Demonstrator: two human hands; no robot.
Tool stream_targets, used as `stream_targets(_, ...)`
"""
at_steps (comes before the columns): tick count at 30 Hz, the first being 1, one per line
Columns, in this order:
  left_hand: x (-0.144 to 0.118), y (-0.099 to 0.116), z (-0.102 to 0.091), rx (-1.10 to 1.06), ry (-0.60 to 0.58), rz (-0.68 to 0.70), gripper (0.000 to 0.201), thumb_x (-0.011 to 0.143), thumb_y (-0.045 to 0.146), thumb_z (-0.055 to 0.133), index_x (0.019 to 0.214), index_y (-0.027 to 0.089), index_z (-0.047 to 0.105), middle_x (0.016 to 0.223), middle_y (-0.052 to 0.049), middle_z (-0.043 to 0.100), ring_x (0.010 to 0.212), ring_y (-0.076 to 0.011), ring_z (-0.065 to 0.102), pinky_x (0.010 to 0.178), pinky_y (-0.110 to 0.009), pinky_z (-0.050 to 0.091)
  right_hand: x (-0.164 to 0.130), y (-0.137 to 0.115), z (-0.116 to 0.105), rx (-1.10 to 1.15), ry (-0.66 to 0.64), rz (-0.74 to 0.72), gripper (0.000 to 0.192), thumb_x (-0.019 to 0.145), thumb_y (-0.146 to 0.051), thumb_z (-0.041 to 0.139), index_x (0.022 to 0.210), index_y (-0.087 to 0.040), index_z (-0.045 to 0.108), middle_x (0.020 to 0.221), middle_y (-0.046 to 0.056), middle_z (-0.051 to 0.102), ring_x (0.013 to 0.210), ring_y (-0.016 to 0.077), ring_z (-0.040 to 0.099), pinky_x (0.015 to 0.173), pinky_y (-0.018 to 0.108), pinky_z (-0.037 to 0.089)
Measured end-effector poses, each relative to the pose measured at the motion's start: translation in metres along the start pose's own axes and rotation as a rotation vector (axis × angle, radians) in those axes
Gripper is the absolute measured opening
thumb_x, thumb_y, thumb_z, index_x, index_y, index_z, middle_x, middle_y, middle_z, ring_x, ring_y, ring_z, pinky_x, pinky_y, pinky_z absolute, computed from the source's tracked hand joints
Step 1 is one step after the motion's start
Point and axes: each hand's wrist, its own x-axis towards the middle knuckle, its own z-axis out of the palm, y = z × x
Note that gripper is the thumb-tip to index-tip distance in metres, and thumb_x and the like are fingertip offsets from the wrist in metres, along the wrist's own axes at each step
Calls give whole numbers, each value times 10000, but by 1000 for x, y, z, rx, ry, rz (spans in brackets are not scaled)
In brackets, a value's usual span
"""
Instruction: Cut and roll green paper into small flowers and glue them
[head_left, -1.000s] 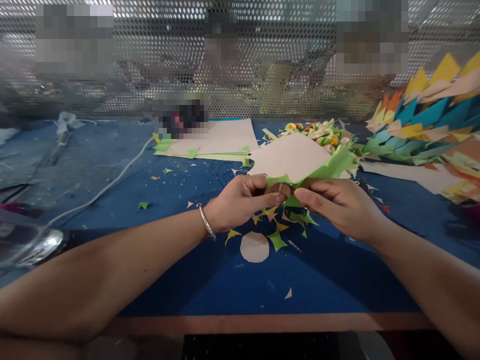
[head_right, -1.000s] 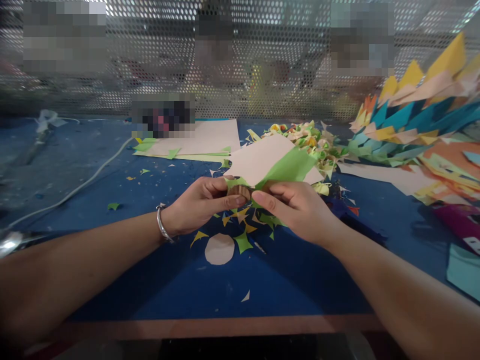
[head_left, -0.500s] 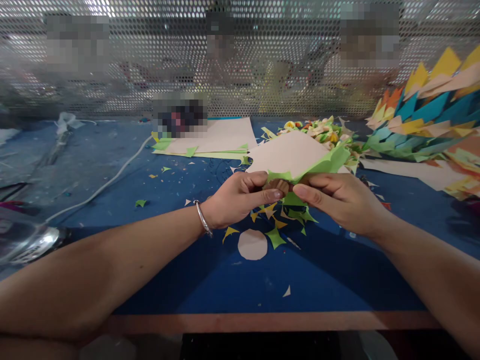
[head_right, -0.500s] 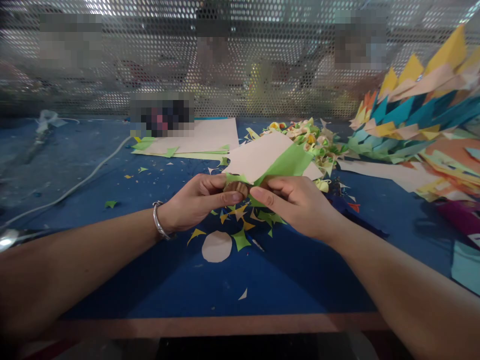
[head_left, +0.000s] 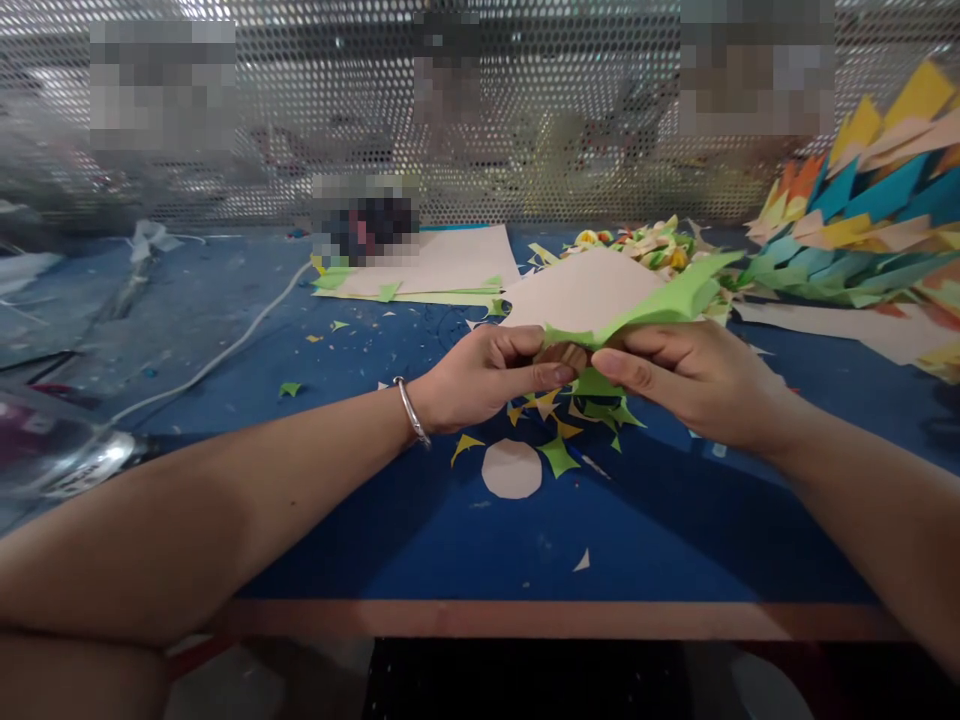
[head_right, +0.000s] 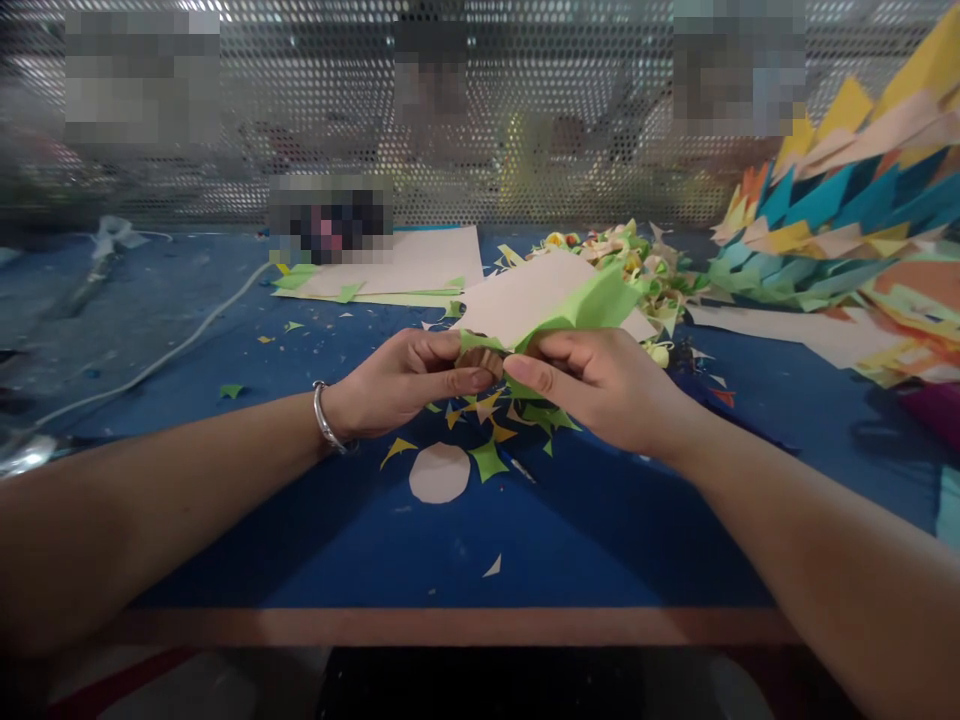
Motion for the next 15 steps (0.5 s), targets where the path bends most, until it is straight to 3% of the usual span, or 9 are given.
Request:
stream_targets(6, 0, -1, -4, 39, -44, -4, 124, 848, 250, 697, 811, 133, 679, 792, -1, 612, 762, -120, 549, 776, -296, 453, 0, 2, -1, -13, -33, -4, 588, 939, -690, 443, 616, -201, 493, 536, -31, 332, 506, 110, 338, 468, 274, 255)
stream_targets(15, -1, 3, -4, 101, -50, -9, 146, 840, 265, 692, 787, 130, 673, 779, -3, 603, 758, -124, 542, 748, -292, 456, -2, 2, 1, 7, -8, -29, 563, 957, -631, 470, 589, -208, 425, 515, -43, 303, 480, 99, 294, 447, 270, 221)
